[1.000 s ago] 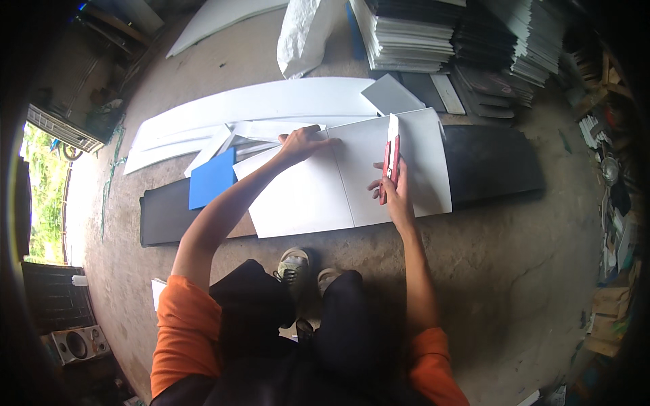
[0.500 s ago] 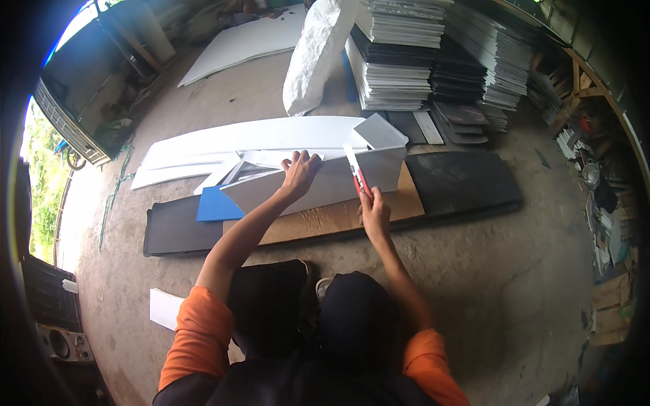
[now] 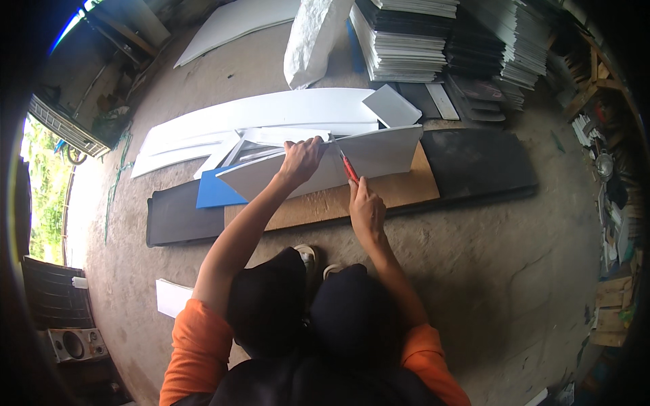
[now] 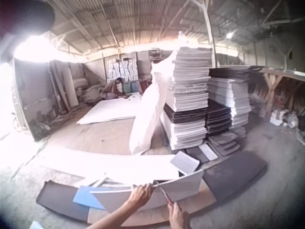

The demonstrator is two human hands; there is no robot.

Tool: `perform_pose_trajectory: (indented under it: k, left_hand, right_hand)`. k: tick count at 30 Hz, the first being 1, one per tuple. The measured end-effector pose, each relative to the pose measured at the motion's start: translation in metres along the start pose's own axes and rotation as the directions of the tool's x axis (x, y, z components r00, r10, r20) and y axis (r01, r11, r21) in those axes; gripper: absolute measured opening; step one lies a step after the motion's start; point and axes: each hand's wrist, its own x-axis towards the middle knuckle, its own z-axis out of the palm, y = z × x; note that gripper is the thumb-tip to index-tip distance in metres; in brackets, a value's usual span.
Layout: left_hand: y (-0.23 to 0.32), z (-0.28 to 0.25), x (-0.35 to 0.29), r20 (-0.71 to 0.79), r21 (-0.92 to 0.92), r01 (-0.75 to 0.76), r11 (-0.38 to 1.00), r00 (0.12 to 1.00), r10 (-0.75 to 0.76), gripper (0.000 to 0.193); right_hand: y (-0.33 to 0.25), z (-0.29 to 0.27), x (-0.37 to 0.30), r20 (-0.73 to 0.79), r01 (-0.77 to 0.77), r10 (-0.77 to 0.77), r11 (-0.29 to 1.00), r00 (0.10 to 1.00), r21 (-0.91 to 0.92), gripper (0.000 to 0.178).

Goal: The person sits on the floor and uses a red utility knife to cut white sheets of material. They use a blue rectangular template to guide the cuts, repeatedly aligning the template and slicing along its edges to produce smaller rectangular pieces.

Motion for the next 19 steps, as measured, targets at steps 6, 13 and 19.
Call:
perform_pose_trajectory:
  k: [6, 13, 19]
  left_hand:
    - [0.0015, -0.0018, 0.0035, -0.002, -0.004, 0.050, 0.999, 0.999, -0.050, 0.027]
    - [0.0019, 0.0002, 0.0058, -0.016, -0.031, 0.052, 0.998, 0.998, -0.053, 0.028]
    - [0.0028, -0.0025, 0.0055, 0.040, -0.065, 0.082, 0.995, 0.996, -0.080, 0.030]
  right_hand:
    - [-0.0039, -0.0041, 0.0033, -0.023, 0.030, -0.031, 0.999, 0.999, -0.044, 0.030]
    - [-0.0019, 0.0020, 0.0031, -0.048, 0.054, -0.058, 0.996, 0.997, -0.075, 0.027]
    - [-0.0044, 0.0014, 0.0020, -0.013, 0.058, -0.059, 0.994, 0.998, -0.092, 0.027]
